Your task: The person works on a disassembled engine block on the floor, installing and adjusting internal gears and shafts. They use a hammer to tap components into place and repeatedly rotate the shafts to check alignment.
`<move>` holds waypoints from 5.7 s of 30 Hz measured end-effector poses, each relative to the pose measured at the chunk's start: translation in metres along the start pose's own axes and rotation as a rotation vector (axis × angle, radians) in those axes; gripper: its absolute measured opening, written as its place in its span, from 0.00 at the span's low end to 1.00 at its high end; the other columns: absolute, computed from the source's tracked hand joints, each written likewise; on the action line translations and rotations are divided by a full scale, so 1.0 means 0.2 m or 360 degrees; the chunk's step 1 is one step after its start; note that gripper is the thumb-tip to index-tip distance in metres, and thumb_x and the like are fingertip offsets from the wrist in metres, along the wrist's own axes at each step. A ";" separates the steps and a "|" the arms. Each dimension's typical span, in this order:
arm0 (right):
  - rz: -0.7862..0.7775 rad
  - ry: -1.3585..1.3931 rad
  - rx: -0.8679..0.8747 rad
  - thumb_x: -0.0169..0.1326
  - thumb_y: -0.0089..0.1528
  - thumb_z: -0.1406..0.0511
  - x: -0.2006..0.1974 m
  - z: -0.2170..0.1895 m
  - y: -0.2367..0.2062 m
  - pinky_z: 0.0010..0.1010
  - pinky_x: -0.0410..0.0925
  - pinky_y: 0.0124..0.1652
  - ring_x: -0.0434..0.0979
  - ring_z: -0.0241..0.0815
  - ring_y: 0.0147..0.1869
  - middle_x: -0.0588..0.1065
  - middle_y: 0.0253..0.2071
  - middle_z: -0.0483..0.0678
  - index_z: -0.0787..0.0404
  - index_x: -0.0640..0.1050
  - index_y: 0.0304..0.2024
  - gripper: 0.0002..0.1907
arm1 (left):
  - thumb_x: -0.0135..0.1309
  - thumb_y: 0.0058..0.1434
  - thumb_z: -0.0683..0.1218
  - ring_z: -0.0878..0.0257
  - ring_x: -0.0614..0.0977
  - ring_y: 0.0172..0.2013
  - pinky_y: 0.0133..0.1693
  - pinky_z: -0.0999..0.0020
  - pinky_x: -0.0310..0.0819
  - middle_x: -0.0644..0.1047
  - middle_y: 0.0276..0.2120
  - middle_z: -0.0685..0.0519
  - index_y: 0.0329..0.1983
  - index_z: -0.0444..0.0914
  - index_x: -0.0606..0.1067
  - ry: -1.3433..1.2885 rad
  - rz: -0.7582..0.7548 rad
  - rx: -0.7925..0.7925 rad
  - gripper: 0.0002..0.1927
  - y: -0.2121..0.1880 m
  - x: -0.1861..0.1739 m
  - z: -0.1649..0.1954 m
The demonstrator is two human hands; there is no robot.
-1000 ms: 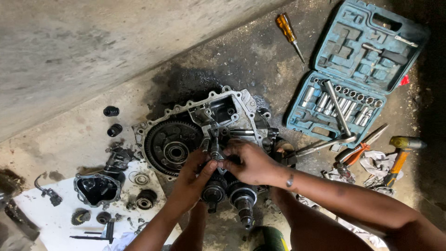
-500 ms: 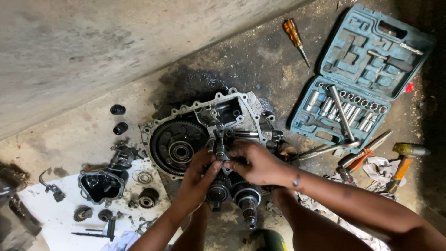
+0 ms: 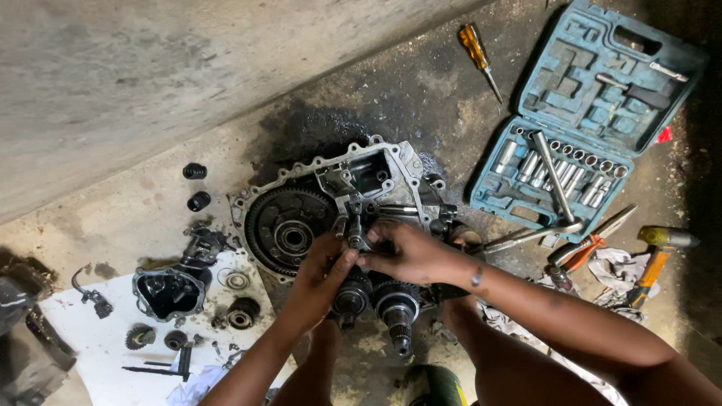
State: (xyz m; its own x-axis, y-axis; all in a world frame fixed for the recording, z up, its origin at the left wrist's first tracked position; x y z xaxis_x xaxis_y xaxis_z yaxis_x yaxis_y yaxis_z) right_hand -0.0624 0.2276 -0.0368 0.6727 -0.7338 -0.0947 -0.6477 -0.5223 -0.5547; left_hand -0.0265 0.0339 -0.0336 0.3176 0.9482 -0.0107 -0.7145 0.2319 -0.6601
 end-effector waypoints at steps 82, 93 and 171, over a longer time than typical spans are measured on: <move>0.1263 0.1060 0.0470 0.59 0.61 0.63 -0.16 1.21 -1.52 0.26 0.67 0.22 0.69 0.30 0.21 0.69 0.23 0.39 0.63 0.72 0.54 0.21 | 0.62 0.49 0.52 0.54 0.81 0.39 0.33 0.64 0.78 0.78 0.36 0.46 0.43 0.33 0.78 0.3093 -0.0004 0.0724 0.22 -0.37 0.73 0.61; 0.0265 0.0814 0.0470 0.57 0.62 0.57 -0.04 0.72 -0.95 0.30 0.67 0.20 0.68 0.35 0.17 0.73 0.19 0.46 0.52 0.62 0.74 0.38 | 0.55 0.48 0.43 0.56 0.80 0.28 0.23 0.64 0.73 0.78 0.29 0.45 0.35 0.32 0.79 0.4232 -0.0535 0.0466 0.12 -0.16 0.80 0.33; 0.0129 -0.0628 -0.0565 0.52 0.64 0.67 -0.55 -0.05 -0.35 0.29 0.63 0.21 0.64 0.38 0.16 0.71 0.16 0.49 0.50 0.58 0.74 0.37 | 0.53 0.52 0.41 0.58 0.79 0.19 0.12 0.68 0.67 0.78 0.22 0.41 0.34 0.29 0.78 0.4225 -0.0471 0.0403 0.10 -0.15 0.76 0.28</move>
State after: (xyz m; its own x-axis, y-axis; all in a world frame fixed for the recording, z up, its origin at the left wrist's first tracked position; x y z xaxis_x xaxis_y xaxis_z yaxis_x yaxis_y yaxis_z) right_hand -0.0950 0.3411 0.0207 0.6544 -0.5946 -0.4672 -0.7384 -0.6356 -0.2254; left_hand 0.0078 0.1824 0.0277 -0.0855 -0.9039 -0.4191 -0.5114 0.4008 -0.7602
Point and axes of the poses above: each hand's wrist, its own y-axis towards the middle knuckle, its own x-axis out of the palm, z = x × y, the point moved 4 cm from there along y, towards the middle knuckle
